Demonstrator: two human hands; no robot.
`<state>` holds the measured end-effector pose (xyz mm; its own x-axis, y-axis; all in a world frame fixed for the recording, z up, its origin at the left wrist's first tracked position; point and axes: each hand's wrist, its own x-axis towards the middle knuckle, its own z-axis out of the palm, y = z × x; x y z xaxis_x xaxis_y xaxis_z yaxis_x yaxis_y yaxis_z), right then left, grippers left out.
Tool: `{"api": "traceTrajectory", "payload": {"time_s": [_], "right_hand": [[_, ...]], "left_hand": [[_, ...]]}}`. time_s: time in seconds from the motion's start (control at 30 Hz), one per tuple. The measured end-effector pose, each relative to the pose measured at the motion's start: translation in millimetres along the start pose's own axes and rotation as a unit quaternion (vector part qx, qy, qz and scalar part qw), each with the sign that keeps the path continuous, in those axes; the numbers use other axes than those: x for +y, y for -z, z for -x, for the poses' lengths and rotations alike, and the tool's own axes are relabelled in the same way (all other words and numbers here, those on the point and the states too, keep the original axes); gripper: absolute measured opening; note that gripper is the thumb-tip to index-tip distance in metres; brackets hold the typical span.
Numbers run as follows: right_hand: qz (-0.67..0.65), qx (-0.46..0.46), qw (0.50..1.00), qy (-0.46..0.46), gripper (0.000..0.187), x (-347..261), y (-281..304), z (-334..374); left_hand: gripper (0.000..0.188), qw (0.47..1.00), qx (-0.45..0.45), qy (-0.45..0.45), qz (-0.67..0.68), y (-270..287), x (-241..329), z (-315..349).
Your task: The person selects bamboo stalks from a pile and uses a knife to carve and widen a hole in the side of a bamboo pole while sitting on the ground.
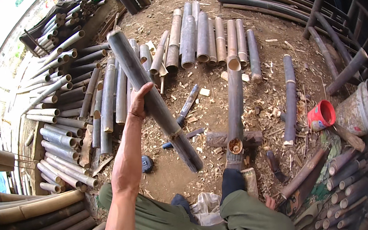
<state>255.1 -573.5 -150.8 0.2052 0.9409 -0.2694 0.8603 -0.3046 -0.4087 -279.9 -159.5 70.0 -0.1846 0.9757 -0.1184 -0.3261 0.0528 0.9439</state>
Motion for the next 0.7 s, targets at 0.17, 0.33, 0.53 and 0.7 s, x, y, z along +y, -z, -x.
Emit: {"api": "traceTrajectory", "payload": {"time_s": [0.17,0.33,0.53,0.7], "right_hand": [[-0.028,-0.020,0.998,-0.062,0.082,2.1,36.0,41.7],[-0.077,-0.058,0.992,-0.080,0.087,-0.2,42.9,72.5],[-0.148,-0.070,0.982,-0.097,0.094,-10.3,60.3,81.2],[-0.228,-0.087,0.968,-0.055,0.100,-52.3,93.5,49.8]], "left_hand": [[0.056,0.981,-0.136,-0.111,-0.083,-128.7,41.3,57.6],[0.079,0.952,-0.213,-0.177,-0.134,-224.3,53.1,133.4],[0.083,0.926,-0.199,-0.241,-0.213,-269.7,-6.1,153.4],[0.082,0.910,-0.206,-0.272,-0.237,-263.9,-7.2,171.6]]}}
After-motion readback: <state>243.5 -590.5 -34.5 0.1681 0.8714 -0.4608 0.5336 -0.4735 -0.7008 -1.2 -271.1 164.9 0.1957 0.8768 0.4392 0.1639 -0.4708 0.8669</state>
